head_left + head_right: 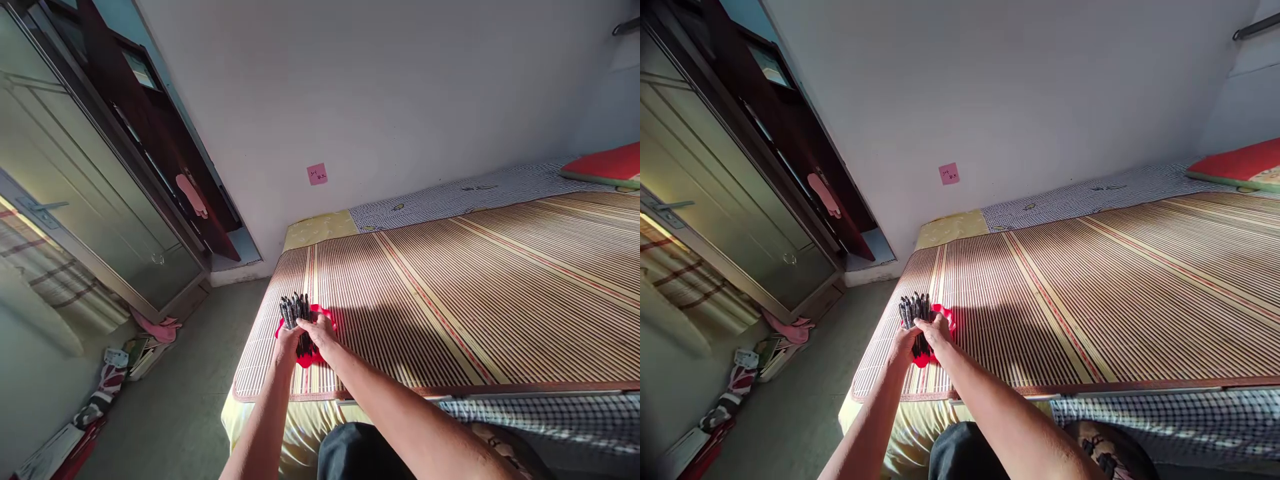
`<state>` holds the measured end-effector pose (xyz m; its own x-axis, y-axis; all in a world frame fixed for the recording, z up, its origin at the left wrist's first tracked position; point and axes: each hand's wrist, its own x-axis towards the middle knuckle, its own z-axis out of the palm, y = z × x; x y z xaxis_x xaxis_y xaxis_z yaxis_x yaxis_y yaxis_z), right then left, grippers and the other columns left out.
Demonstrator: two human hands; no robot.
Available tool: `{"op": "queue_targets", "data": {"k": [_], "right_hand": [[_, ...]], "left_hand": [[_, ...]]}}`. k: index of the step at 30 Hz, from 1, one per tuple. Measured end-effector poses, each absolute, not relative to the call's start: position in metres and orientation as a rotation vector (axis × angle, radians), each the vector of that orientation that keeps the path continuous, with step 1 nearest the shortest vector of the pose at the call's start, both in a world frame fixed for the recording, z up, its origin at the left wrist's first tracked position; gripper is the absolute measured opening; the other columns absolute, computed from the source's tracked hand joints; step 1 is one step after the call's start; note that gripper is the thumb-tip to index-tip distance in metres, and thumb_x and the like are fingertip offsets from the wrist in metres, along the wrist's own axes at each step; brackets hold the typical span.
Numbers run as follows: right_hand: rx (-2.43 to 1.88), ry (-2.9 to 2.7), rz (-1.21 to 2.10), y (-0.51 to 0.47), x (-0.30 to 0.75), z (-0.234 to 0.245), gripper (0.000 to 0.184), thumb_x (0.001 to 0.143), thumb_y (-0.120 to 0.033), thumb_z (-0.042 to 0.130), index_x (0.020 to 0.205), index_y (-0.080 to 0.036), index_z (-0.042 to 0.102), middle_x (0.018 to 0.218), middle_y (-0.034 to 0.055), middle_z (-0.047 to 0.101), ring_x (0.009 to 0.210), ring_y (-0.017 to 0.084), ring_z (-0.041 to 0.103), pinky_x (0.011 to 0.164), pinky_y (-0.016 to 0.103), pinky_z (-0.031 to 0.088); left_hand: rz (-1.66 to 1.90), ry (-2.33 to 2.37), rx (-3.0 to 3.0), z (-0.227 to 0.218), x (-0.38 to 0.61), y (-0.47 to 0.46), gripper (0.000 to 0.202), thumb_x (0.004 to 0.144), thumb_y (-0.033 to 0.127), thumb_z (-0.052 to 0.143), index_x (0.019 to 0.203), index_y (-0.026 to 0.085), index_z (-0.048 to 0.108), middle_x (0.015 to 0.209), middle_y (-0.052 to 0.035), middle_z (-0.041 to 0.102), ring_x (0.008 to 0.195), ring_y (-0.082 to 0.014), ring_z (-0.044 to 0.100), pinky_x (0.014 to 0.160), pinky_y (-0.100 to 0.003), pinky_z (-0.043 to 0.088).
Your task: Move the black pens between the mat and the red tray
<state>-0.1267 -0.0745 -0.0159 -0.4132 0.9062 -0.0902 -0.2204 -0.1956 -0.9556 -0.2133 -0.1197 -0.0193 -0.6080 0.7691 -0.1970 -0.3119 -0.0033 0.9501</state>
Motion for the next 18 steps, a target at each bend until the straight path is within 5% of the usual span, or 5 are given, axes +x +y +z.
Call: {"op": "queue_targets", "data": {"k": [4,11,18], "right_hand": [[-0.695,-1.184,1.688,-0.072,-0.126,-0.003,0.036,0.067,-0.033,0.080,0.098,-0.020,0.066,0.103,0.0071,0.078,0.095,0.024,0.073,0.087,0.036,0.057],[-0.505,-1.225,1.735,-0.068,-0.118,-0.008,0.026,0.062,-0.028,0.076,0.085,-0.023,0.066,0.086,0.0022,0.078,0.086,0.024,0.072,0.083,0.037,0.057],[-0.465,-1.238,1.749,-0.061,-0.109,-0.008,0.025,0.064,-0.031,0.071,0.086,-0.021,0.066,0.080,0.0006,0.075,0.077,0.022,0.069,0.072,0.032,0.054]], "left_hand": [[1.810,1.394,0.694,-0.011,-0.209,-0.119,0.053,0.048,0.031,0.095,0.094,0.014,0.073,0.079,-0.0053,0.077,0.083,-0.0293,0.075,0.072,-0.034,0.059],[1.782,1.387,0.911,-0.009,-0.209,-0.133,0.056,0.055,0.034,0.095,0.104,0.016,0.076,0.099,-0.0125,0.080,0.104,-0.0351,0.073,0.088,-0.042,0.058],[1.659,1.389,1.007,-0.005,-0.206,-0.134,0.055,0.060,0.029,0.095,0.110,0.015,0.076,0.096,-0.0107,0.080,0.104,-0.0355,0.073,0.090,-0.045,0.058]]}}
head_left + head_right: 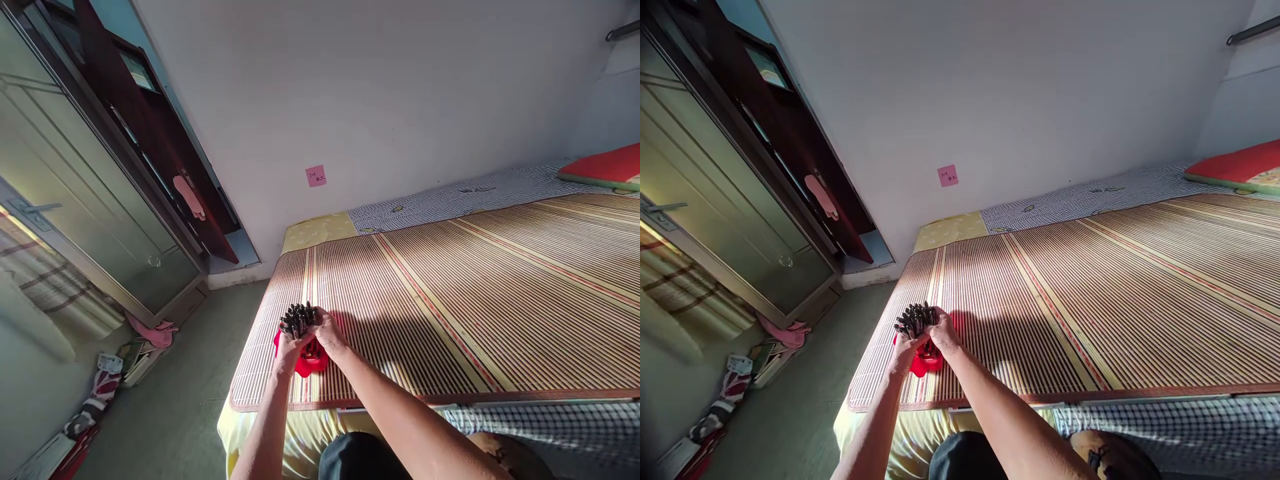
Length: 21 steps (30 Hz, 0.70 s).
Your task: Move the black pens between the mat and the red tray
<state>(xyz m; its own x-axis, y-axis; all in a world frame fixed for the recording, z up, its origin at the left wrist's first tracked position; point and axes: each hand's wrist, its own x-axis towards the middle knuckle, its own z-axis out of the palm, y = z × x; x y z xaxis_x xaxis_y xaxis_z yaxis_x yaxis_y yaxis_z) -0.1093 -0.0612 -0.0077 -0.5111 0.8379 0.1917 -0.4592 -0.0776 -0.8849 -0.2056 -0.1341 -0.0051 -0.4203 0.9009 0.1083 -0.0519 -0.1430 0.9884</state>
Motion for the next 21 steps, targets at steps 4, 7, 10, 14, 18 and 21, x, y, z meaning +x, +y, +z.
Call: {"op": "queue_targets", "data": {"k": [4,7,10,14,18,21], "right_hand": [[-0.482,-1.234,1.717,-0.064,-0.104,-0.011,0.030,0.059,-0.026,0.066,0.088,-0.021,0.064,0.076,-0.0013,0.073,0.073,0.021,0.067,0.069,0.030,0.053],[-0.520,-1.233,1.666,-0.065,-0.104,-0.014,0.030,0.058,-0.023,0.062,0.088,-0.021,0.063,0.074,-0.0016,0.071,0.073,0.021,0.066,0.069,0.030,0.052],[-0.540,-1.238,1.614,-0.064,-0.107,-0.013,0.025,0.062,-0.023,0.058,0.087,-0.023,0.062,0.079,-0.0005,0.072,0.077,0.021,0.065,0.073,0.031,0.053],[-0.551,-1.303,1.573,-0.062,-0.109,-0.014,0.026,0.059,-0.018,0.058,0.084,-0.023,0.062,0.080,0.0004,0.072,0.080,0.022,0.065,0.074,0.032,0.053],[-0.566,-1.365,1.553,-0.063,-0.108,-0.018,0.029,0.061,-0.015,0.054,0.086,-0.022,0.065,0.081,0.0010,0.074,0.083,0.023,0.066,0.079,0.034,0.054],[-0.587,-1.408,1.553,-0.061,-0.107,-0.017,0.031,0.061,-0.013,0.053,0.087,-0.022,0.068,0.081,0.0011,0.074,0.082,0.022,0.066,0.079,0.033,0.054]], "left_hand": [[1.608,1.400,1.026,-0.007,-0.205,-0.130,0.058,0.052,0.021,0.096,0.107,0.016,0.076,0.093,-0.0103,0.080,0.101,-0.0346,0.073,0.088,-0.042,0.058],[1.592,1.405,1.032,-0.010,-0.206,-0.127,0.057,0.051,0.018,0.095,0.104,0.016,0.076,0.092,-0.0099,0.080,0.099,-0.0343,0.073,0.088,-0.042,0.058],[1.624,1.420,1.040,-0.013,-0.207,-0.124,0.055,0.055,0.017,0.092,0.108,0.018,0.076,0.095,-0.0087,0.080,0.105,-0.0345,0.072,0.092,-0.042,0.057],[1.637,1.424,1.037,-0.015,-0.205,-0.123,0.053,0.057,0.016,0.090,0.108,0.019,0.076,0.105,-0.0117,0.079,0.114,-0.0372,0.068,0.097,-0.045,0.055],[1.614,1.407,0.991,-0.016,-0.204,-0.120,0.056,0.051,0.013,0.091,0.106,0.017,0.077,0.111,-0.0156,0.078,0.120,-0.0396,0.066,0.102,-0.048,0.052],[1.602,1.395,0.921,-0.012,-0.207,-0.118,0.059,0.047,0.010,0.091,0.104,0.017,0.078,0.109,-0.0132,0.079,0.119,-0.0388,0.067,0.102,-0.046,0.053]]}}
